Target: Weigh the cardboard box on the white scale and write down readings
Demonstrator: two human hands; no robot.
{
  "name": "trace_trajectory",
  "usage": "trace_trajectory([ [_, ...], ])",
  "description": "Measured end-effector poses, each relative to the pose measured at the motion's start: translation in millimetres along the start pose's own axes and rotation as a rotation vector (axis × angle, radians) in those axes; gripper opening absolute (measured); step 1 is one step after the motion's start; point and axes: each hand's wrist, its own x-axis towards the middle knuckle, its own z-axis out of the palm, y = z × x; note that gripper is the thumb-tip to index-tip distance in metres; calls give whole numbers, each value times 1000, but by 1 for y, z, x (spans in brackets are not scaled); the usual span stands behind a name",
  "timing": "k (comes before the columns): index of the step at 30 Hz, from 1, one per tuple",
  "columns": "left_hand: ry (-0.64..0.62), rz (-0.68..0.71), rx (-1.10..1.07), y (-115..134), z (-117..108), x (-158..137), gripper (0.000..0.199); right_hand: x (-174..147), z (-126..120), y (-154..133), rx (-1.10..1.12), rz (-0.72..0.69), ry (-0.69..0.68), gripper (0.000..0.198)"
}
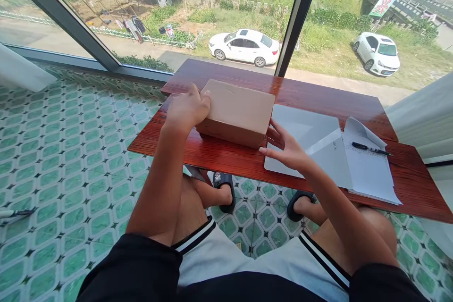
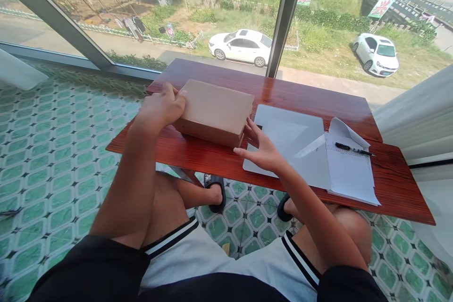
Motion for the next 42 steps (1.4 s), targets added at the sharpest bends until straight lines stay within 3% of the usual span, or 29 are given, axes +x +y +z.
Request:
trace_trajectory([
  [4, 46, -49, -17, 3, -5, -3, 70, -2, -5, -1, 0, 41, -27, 110],
  [8, 221, -32, -136, 14, -13, -16, 62, -4, -9, -2, -41, 81, 8, 108],
  [12, 426, 154, -200, 31, -22, -35, 49, -7, -17, -3, -92, 126, 40, 93],
  [17, 490, 410, -220, 53, -26, -58, 34, -15, -31, -14, -238, 177, -1, 51],
  [20, 535, 527, -180, 67, -24, -73, 20, -22, -37, -23, -297, 211, -79, 43],
  [28, 529, 894, -98, 110, -8, -115, 13, -42, -45, -35, -466, 274, -210, 38],
  [34, 532, 1206, -91, 131, 4, -144, 13, -60, -57, -33, -522, 272, -181, 31],
  [42, 484, 1405, -102, 148, 15, -178, 13, -94, -75, -29, -583, 260, -108, 30],
])
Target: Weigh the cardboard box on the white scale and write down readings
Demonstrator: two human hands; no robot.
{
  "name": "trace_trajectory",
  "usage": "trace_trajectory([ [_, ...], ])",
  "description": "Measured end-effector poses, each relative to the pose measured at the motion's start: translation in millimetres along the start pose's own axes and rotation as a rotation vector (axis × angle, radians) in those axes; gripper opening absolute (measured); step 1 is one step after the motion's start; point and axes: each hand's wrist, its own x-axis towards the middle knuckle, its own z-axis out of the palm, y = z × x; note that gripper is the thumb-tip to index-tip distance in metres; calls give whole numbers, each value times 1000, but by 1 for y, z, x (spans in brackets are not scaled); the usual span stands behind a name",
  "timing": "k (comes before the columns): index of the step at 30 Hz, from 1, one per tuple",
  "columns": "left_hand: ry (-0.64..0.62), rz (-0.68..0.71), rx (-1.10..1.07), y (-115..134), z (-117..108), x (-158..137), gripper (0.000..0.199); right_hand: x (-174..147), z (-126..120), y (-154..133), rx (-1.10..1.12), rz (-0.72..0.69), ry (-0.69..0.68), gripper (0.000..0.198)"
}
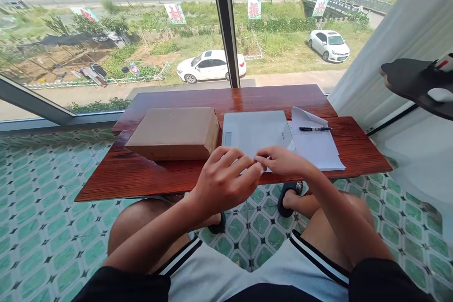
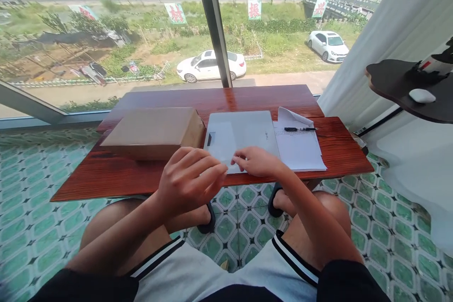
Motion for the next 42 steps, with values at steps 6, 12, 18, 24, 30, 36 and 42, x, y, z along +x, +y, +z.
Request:
trace_trajectory([
  [6, -51, 139, -24, 20, 14, 10, 15, -22, -22, 2, -104, 53, 107, 31],
  [12, -87, 273, -51, 38, 36, 30, 16, -40, -52, 30, -229, 196, 304, 24],
  [18, -80, 412, -134, 56, 64, 50, 9, -55, -83, 91, -317, 364, 598, 25],
  [24, -104, 495, -167, 72, 93, 66, 9, -68, -97, 135, -483, 467, 804, 27],
  [30, -237, 500, -179, 93, 129, 87, 16, -69, -96, 164, -581, 493, 844, 37],
  [36, -372, 391, -154, 117, 173, 110, 29, -66, -93, 185, -584, 503, 808, 32],
  [42, -375, 380, -101, 132, 206, 108, 31, -62, -92, 198, -562, 500, 789, 30],
])
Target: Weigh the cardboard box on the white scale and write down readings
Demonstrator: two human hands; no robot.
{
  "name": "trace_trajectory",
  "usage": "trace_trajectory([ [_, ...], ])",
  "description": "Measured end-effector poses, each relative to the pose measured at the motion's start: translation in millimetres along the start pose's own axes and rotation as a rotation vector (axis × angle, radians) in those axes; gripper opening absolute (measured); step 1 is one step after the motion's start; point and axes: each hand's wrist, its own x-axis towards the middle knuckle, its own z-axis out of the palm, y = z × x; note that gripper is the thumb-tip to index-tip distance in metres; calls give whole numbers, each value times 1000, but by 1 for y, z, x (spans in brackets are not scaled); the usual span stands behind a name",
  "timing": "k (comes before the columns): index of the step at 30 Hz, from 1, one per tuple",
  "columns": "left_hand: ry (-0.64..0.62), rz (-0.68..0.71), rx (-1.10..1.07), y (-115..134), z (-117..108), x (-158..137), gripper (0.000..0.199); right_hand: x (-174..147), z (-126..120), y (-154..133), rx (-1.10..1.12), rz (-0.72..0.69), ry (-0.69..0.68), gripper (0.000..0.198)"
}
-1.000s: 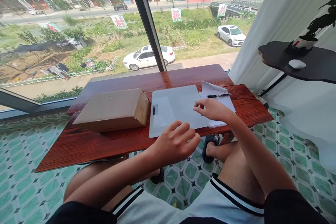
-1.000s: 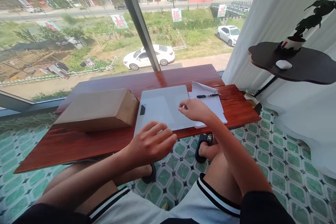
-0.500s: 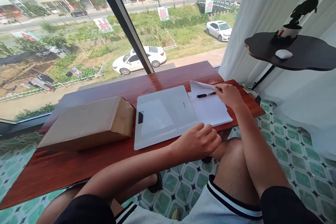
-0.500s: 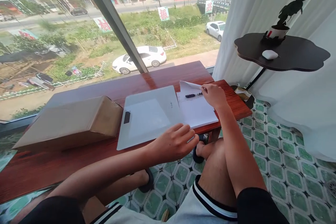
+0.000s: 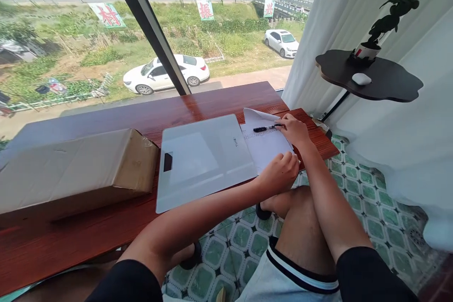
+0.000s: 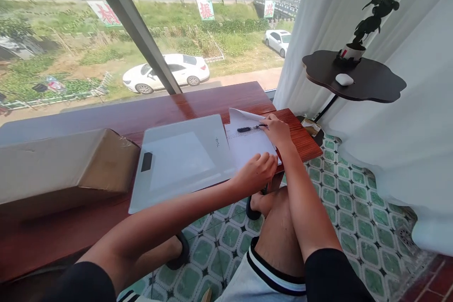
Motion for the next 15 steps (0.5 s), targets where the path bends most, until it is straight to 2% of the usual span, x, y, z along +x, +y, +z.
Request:
trace_trajectory([
  [7, 26, 59, 27, 6, 14, -2, 30, 1, 2, 4, 2, -26, 9, 27],
  [15, 147, -25, 75, 14, 32, -9, 41, 1, 2, 6, -21, -96, 51, 18],
])
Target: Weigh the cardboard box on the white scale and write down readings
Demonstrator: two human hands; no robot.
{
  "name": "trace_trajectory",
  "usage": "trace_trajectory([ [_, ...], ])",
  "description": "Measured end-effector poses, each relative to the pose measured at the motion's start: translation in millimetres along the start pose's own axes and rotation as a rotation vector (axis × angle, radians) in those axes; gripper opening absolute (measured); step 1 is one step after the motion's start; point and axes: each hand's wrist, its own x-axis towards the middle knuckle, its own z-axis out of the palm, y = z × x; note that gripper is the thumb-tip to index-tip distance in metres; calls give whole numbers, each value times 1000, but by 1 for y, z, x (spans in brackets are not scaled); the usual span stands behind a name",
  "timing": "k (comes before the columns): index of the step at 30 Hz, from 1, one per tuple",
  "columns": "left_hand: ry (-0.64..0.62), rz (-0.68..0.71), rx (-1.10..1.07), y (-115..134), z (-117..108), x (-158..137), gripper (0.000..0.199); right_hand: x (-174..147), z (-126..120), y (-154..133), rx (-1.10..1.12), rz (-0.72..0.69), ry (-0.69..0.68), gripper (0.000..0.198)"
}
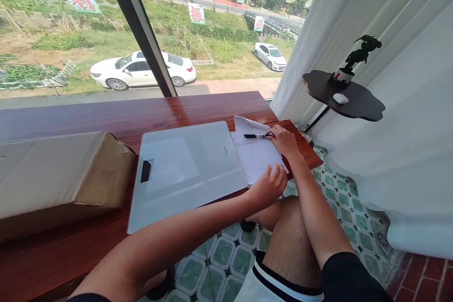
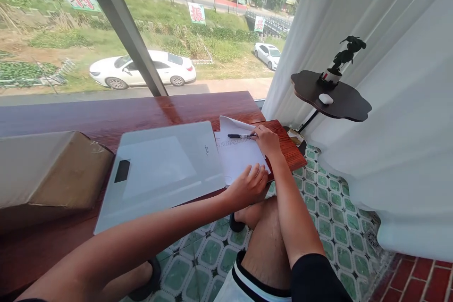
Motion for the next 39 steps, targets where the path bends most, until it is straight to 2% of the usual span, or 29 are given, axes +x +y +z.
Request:
trace_trajectory([
  [5, 13, -72, 13, 12, 10, -4, 44, 2, 2, 1, 34, 38, 83, 24],
  [10, 6, -82, 30, 14, 5, -3, 45, 0, 2, 2, 113, 150, 189, 26],
  [18, -40, -76, 50, 13, -3, -2, 45, 0, 0, -3, 250, 237, 291, 10],
  [20, -43, -75, 45, 13, -4, -2, 45, 0, 3, -2, 326, 256, 273, 3],
  [23, -44, -74, 33, 13, -4, -1, 45, -1, 6, -1, 458, 274, 189, 14],
  [25, -36, -79, 35, 14, -3, -1, 45, -1, 7, 0, 529, 280, 142, 15],
  [32, -69, -84, -7, 15, -2, 1, 45, 1, 7, -4, 637, 322, 187, 38],
  [39, -51, -99, -2, 16, -2, 2, 46, 3, 14, -9, 692, 328, 126, 33],
])
